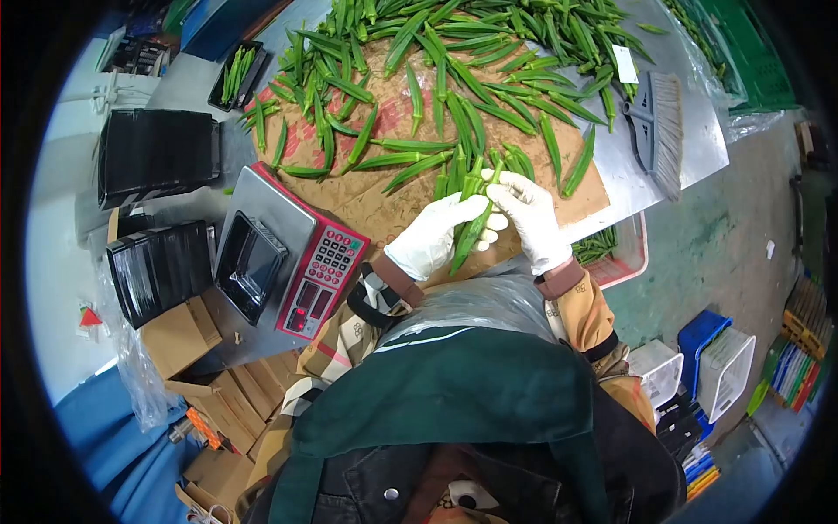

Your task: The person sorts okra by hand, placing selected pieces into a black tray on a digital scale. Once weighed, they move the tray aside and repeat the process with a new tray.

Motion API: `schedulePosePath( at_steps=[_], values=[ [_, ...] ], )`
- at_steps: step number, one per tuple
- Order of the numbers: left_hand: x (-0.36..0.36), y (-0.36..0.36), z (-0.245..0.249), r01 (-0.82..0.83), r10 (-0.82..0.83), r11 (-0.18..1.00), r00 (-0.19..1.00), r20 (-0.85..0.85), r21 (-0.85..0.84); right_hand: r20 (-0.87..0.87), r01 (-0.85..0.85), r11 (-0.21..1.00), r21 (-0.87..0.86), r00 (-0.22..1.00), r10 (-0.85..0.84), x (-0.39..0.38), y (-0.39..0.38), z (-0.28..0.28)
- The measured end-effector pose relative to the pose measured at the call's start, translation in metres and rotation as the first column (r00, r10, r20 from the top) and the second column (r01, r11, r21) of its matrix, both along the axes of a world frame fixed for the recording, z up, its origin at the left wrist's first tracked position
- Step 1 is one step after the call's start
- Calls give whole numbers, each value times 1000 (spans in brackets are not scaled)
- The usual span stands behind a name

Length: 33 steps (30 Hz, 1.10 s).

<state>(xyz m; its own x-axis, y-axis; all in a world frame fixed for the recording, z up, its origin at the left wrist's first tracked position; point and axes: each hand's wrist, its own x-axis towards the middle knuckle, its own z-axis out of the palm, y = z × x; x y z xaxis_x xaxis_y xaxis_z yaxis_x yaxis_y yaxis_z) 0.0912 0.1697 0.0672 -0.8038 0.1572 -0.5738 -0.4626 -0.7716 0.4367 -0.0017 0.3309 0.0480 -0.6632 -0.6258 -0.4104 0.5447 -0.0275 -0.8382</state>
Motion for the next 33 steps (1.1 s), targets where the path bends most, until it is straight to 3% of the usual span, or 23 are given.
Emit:
schedulePosePath(
  at_steps=[1,4,6,7,8,11,12,14,16,19,21,23,26,27,33],
  values=[
    [0,-2,6,26,-26,999,1000,-4,-26,33,20,1000,-9,999,-19,-1,5,4],
    [9,-18,-3,31,-19,936,999,38,-352,-220,110,980,164,973,-72,-20,48,13],
    [21,-34,-2,-70,80,844,997,-4,-531,-193,-68,895,440,967,169,-49,121,-11],
    [26,-43,-4,-76,129,822,990,54,-564,-362,7,697,717,859,363,-59,145,-9],
    [31,-50,-5,-77,177,799,978,112,-597,-419,168,435,884,698,581,-63,159,-6],
    [38,-55,-15,-97,215,806,967,136,-584,-699,443,651,617,688,194,-78,162,-31],
    [37,-51,-15,-80,195,805,971,135,-588,-682,430,691,581,720,125,-80,144,-25],
    [33,-40,-14,-45,154,800,979,133,-598,-742,525,559,642,609,280,-82,110,-44],
    [31,-33,-11,-43,128,810,986,105,-585,-659,529,402,747,669,343,-76,78,-51],
    [31,-33,-10,-76,151,797,986,75,-599,-517,445,620,646,853,-73,-78,88,-66],
    [35,-35,-5,-104,210,784,972,104,-612,-236,339,794,504,939,-251,-83,121,-93],
    [42,-40,-8,-113,238,806,960,144,-581,76,354,904,241,921,-382,-75,132,-78],
    [48,-43,-17,-115,257,820,949,181,-561,174,380,923,-55,914,-366,-61,136,-71],
    [48,-43,-18,-106,253,820,949,190,-562,195,298,947,-121,942,-272,-58,134,-58],
    [46,-47,-24,-139,279,814,945,169,-564,268,236,931,-277,950,-161,-37,139,-47]
  ],
)
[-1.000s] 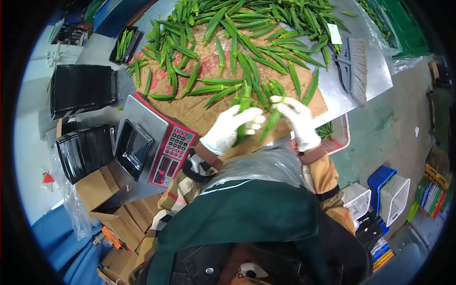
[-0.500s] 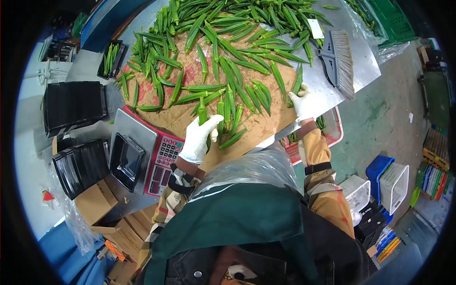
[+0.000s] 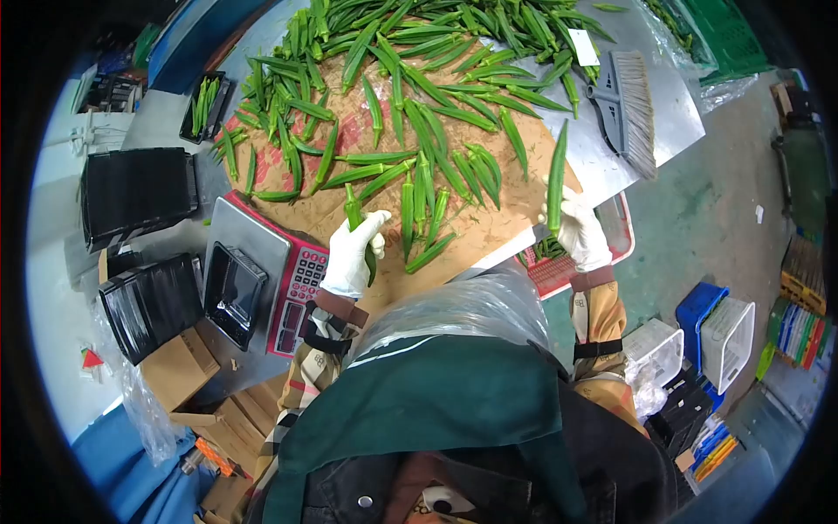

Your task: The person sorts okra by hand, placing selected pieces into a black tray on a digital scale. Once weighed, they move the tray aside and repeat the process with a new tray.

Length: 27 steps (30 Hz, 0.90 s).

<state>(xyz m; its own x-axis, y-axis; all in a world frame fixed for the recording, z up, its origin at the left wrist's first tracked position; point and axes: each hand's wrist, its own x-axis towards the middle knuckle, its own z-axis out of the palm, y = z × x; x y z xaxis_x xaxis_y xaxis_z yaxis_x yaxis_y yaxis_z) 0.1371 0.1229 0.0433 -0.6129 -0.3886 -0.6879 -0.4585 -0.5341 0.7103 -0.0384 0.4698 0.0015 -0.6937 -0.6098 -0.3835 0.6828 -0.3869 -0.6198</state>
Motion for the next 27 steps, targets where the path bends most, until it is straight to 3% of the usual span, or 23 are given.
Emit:
schedulePosePath(
  at_steps=[2,5,16,20,23,24,25,26,27],
  values=[
    [0,-4,0,10,-10,999,1000,-1,-49,32,37,998,-55,999,-35,3,-8,14],
    [-2,-5,-1,4,-4,999,1000,-12,-36,-17,-28,995,96,999,29,-2,-5,9],
    [1,2,-17,28,-29,999,999,-25,-37,-70,-99,976,196,991,115,3,7,9],
    [-1,-3,-19,64,-59,992,997,50,-109,37,25,985,171,999,-32,11,-3,41],
    [-9,10,-24,107,-93,977,993,79,-183,-59,49,974,220,998,-37,7,-1,12],
    [-7,13,-44,100,-102,974,995,0,-202,-96,69,965,255,994,-46,5,-9,6],
    [-12,21,-50,88,-91,963,996,0,-256,-138,58,919,389,990,-4,4,-20,7],
    [-13,25,-55,231,-208,830,973,103,-508,-174,54,855,516,984,43,5,-33,9],
    [-18,30,-50,365,-286,614,929,233,-700,-203,57,772,633,975,94,3,-44,10]
  ],
)
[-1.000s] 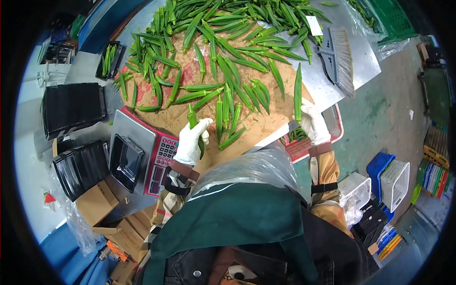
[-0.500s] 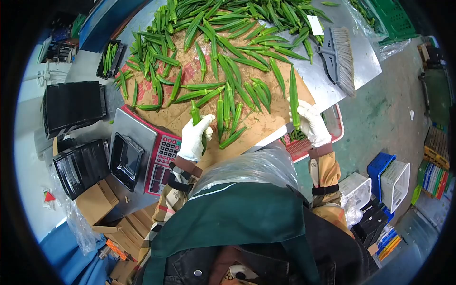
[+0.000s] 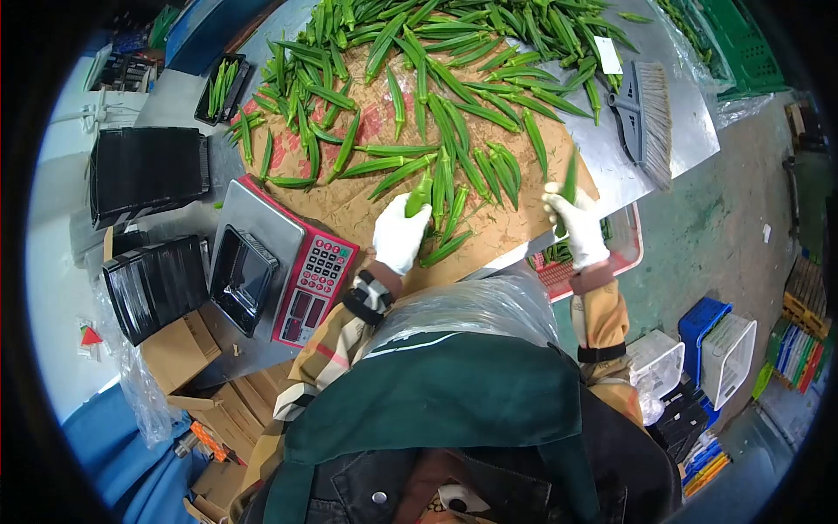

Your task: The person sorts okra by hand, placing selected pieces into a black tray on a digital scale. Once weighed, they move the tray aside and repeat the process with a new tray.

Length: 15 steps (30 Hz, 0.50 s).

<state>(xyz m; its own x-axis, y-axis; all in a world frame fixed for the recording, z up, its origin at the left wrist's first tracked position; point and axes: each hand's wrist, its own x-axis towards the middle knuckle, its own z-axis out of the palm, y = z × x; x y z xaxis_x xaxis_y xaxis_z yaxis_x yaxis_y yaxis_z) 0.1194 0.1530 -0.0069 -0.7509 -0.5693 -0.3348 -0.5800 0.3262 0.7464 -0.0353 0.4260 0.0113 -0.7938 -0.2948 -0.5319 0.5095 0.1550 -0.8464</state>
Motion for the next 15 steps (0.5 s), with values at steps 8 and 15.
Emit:
schedulePosePath(
  at_steps=[8,15],
  values=[
    [-7,-15,-4,87,-67,989,984,163,-123,-456,-48,613,789,623,635,-6,-81,-47],
    [-11,-60,40,-2,-12,964,999,-52,-266,-384,-62,672,738,780,494,-35,-62,-17]
  ],
)
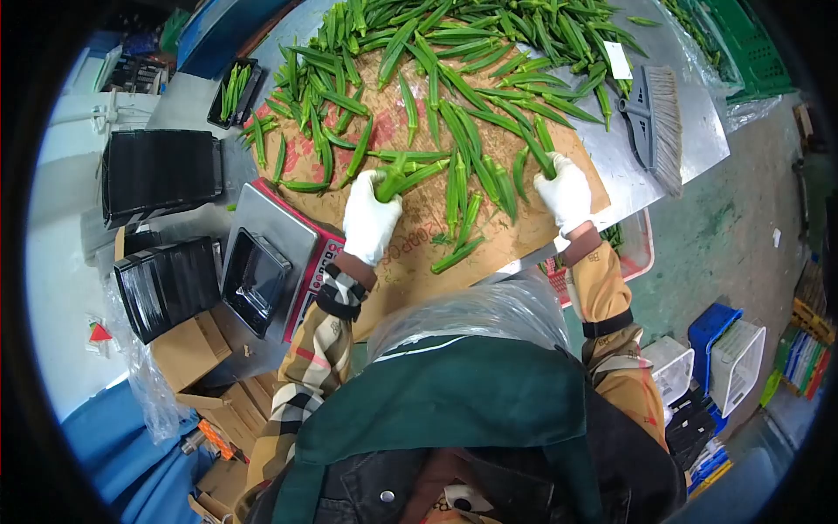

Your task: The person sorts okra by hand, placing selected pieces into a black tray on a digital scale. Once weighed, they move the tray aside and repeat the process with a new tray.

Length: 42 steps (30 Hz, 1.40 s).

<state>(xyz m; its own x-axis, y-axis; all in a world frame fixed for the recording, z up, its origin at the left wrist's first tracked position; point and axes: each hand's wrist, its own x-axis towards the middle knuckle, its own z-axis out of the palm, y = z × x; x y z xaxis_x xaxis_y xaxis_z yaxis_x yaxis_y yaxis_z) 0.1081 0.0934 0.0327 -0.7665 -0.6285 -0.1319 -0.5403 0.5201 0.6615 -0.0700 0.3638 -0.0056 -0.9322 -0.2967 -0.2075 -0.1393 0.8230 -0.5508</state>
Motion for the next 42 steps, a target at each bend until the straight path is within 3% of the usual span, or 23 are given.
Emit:
schedulePosePath(
  at_steps=[3,4,5,6,7,9,11,15,17,19,20,23,24,25,27,30,31,34,37,40,42],
  values=[
    [-16,-5,-22,131,-142,963,989,-33,-237,-32,-98,991,-94,995,96,-9,-7,2],
    [-21,0,-30,172,-185,945,982,-23,-278,-70,-143,989,-48,988,139,-4,-14,7],
    [-27,6,-38,213,-228,923,974,-11,-320,53,-151,985,83,988,147,1,-24,12],
    [-30,11,-52,226,-273,909,958,-92,-350,27,-150,971,187,989,148,9,-31,7],
    [-32,21,-52,211,-246,886,969,-33,-413,2,-145,946,289,989,151,17,-36,0],
    [-34,26,-49,330,-283,831,944,171,-447,-33,-107,958,266,992,120,26,-38,-10],
    [-34,30,-49,358,-268,834,928,261,-420,-75,-91,967,237,991,111,30,-40,-16],
    [-21,27,-53,373,-258,865,905,339,-336,44,-44,984,172,998,37,18,-30,12],
    [-9,21,-55,386,-270,861,899,344,-333,-1,-55,998,8,998,55,2,-12,18],
    [-2,17,-51,405,-297,845,899,322,-350,-1,41,998,-57,999,-41,-20,-1,15],
    [-3,16,-52,398,-288,862,894,345,-312,-37,99,979,-180,994,-107,-26,-1,17],
    [-1,17,-52,437,-360,854,888,285,-282,-259,11,1000,-9,966,-13,-45,1,-22],
    [-2,22,-46,417,-347,863,900,264,-285,-162,23,985,174,987,6,-46,-7,-25],
    [-4,24,-41,374,-318,892,919,235,-255,-287,-43,968,246,951,115,-40,-8,-28],
    [-8,18,-28,322,-293,921,944,154,-221,-49,-40,981,189,998,50,-39,-9,-12],
    [-10,-4,-12,184,-194,916,981,8,-356,-101,21,995,101,995,-11,-59,1,2],
    [-8,-14,-12,139,-169,905,985,-40,-402,-201,33,999,-3,979,-33,-70,8,6],
    [-11,-36,-21,96,-117,935,992,-41,-342,-441,6,1000,28,898,7,-110,7,2],
    [-17,-36,-37,136,-112,937,989,93,-321,-335,-17,955,295,935,120,-134,0,-9],
    [-18,-21,-54,276,-224,850,960,167,-449,-471,-121,951,285,846,250,-148,5,-46],
    [-19,-20,-54,281,-211,851,957,201,-444,-402,-161,933,321,869,288,-155,11,-50]
  ],
)
